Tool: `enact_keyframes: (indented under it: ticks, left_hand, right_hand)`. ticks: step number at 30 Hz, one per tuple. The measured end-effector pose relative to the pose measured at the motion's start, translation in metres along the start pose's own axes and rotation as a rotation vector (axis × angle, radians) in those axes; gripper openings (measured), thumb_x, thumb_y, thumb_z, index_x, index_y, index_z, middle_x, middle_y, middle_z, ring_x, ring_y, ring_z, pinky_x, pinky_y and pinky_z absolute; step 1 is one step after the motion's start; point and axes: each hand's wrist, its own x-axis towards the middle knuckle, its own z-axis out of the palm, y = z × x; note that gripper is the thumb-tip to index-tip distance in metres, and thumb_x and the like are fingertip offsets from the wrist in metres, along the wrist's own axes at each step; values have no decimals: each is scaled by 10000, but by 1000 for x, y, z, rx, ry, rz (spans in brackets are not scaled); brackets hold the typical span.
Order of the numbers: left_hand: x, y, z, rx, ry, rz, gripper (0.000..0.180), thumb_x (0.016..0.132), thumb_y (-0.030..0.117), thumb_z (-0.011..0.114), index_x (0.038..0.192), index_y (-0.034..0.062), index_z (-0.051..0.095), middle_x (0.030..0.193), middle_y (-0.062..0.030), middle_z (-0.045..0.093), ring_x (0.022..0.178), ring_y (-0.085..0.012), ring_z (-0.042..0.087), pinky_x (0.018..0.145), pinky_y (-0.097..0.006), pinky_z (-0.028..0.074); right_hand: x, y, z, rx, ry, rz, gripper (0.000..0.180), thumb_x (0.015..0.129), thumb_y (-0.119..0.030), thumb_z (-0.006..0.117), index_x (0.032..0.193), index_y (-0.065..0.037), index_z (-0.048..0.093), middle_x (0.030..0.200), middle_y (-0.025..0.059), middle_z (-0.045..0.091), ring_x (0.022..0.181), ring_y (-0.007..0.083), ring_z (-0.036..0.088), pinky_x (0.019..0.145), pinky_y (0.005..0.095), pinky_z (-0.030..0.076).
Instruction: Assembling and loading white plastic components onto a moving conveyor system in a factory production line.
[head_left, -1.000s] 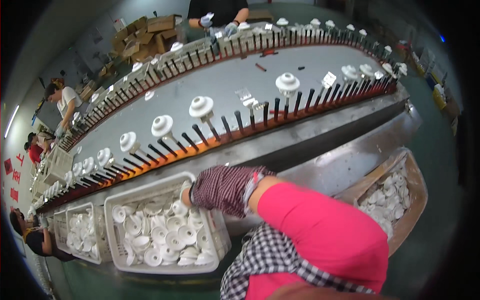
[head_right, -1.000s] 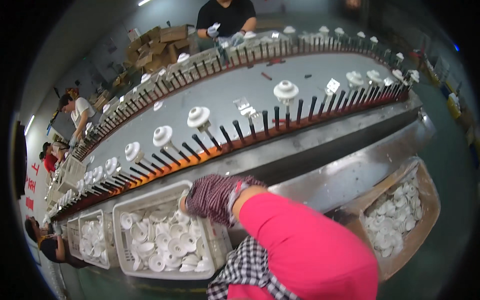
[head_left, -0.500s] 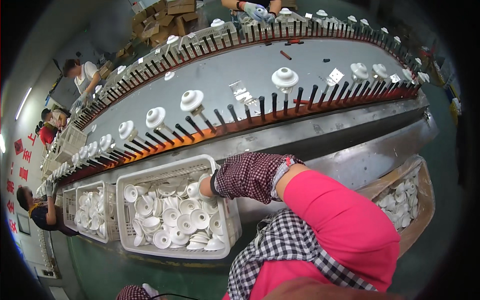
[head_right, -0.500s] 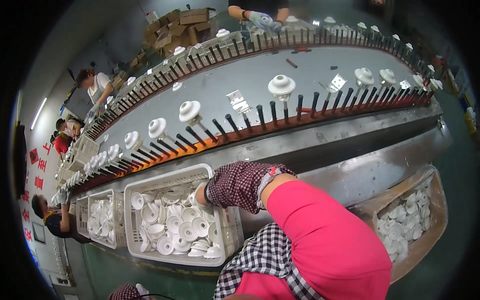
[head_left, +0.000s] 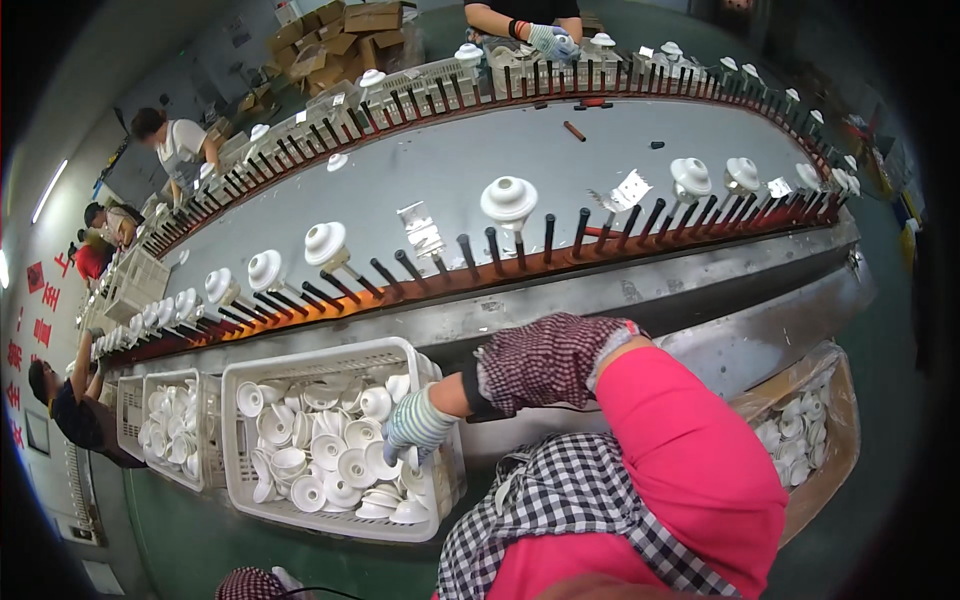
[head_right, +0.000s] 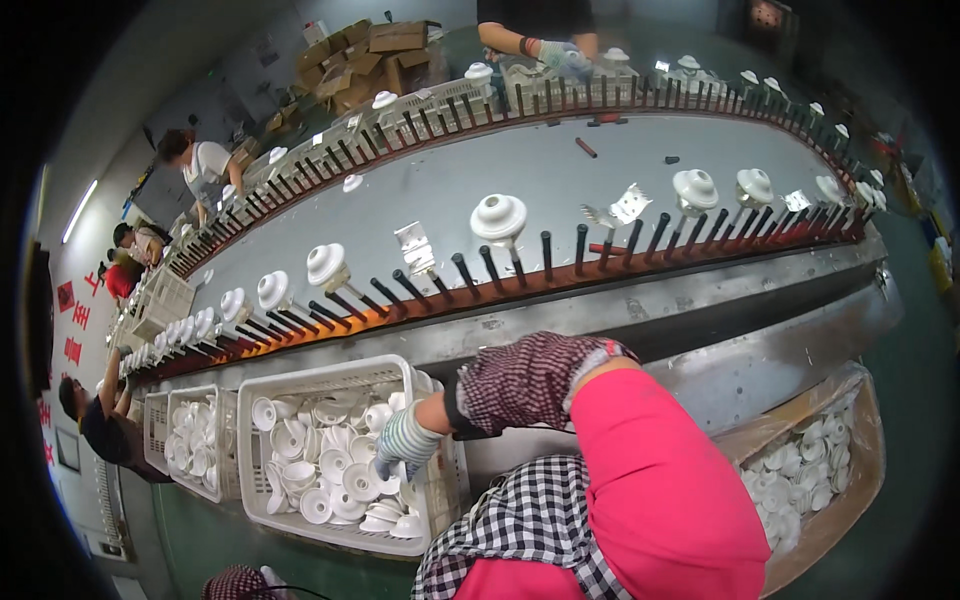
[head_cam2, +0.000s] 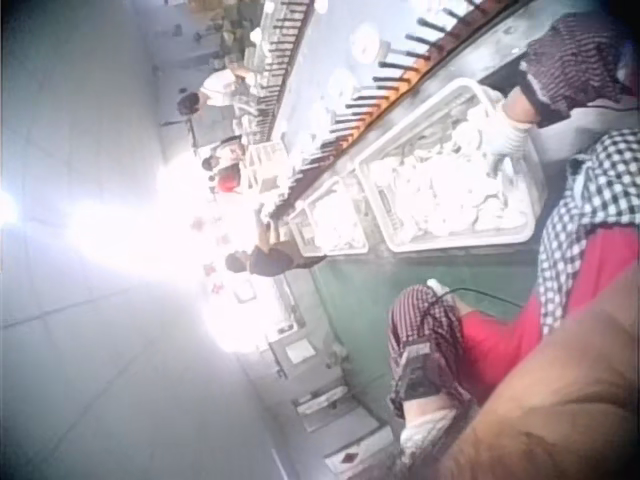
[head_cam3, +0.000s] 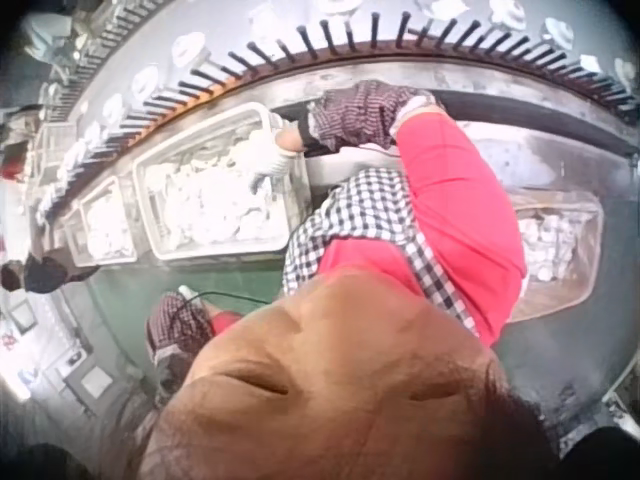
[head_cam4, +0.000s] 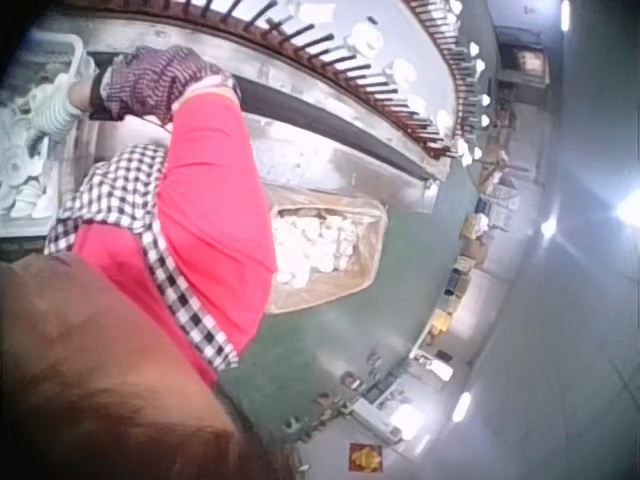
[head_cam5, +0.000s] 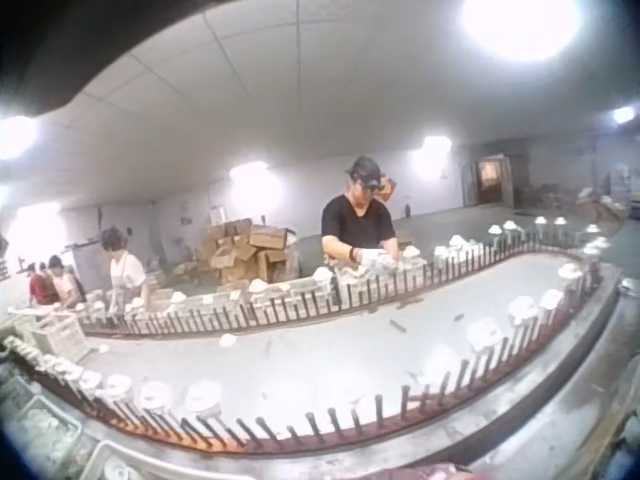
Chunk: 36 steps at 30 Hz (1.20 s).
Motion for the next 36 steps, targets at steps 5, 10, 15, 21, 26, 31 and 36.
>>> enact_keyframes:
  ticks: [5, 10, 15, 21, 26, 31, 36]
  left_hand:
    - [-14, 79, 11, -149, 106, 146, 440, 993, 350, 344, 1198, -1, 511, 1025, -125, 608, 854, -203, 613, 736, -295, 525]
    - [-66, 234, 37, -515, 168, 437, 439, 1002, 344, 327, 1190, -6, 516, 1017, -123, 610, 851, -202, 613, 732, -294, 526]
    - [-187, 397, 122, -1090, -486, 503, 440, 1012, 338, 310, 1182, -10, 520, 1010, -121, 612, 848, -202, 614, 729, -293, 528]
    - [-326, 471, 215, -1035, -2430, -192, 954, 740, 699, 578, 1374, 25, 347, 1243, -177, 513, 1024, -328, 591, 688, -383, 574]
    - [-377, 496, 239, -878, -2361, -114, 865, 684, 557, 724, 1311, 50, 412, 1151, -194, 550, 933, -315, 611, 617, -307, 582]
    - [-348, 577, 250, -936, -1965, 328, 740, 713, 369, 701, 1288, 0, 415, 1133, -196, 557, 999, -253, 599, 744, -334, 537]
    - [-350, 678, 319, -773, -1709, 604, 604, 778, 257, 696, 1261, -4, 444, 1069, -138, 567, 953, -205, 603, 806, -341, 520]
  right_hand:
    - [-110, -6, 29, 333, 710, 99, 377, 742, -98, 676, 1115, -121, 629, 1064, 96, 653, 968, 284, 616, 833, 353, 497]
    - [-309, -36, 41, 128, 1493, 419, 230, 799, -76, 585, 1014, -35, 655, 949, 90, 676, 867, 192, 636, 796, 339, 516]
    - [-449, -94, 62, 742, 1889, 302, 304, 850, -28, 516, 1141, -9, 603, 1028, 66, 665, 945, 151, 617, 874, 287, 485]
    - [-498, -130, 103, 74, 1639, 601, 270, 719, -3, 583, 978, -40, 649, 1246, 135, 546, 1157, 278, 516, 993, 394, 400]
    - [-555, -118, 143, -17, 1452, 644, 340, 741, -84, 565, 1078, -67, 610, 1216, 137, 547, 1086, 278, 549, 962, 395, 413]
    - [-661, -50, 146, 108, 2104, 821, 598, 801, -134, 674, 1347, -59, 441, 1015, 86, 598, 644, 85, 514, 623, 248, 472]
    - [-674, 49, 149, -484, 1758, 1307, 457, 745, -210, 731, 1163, -86, 590, 1178, 115, 596, 895, 288, 652, 783, 362, 532]
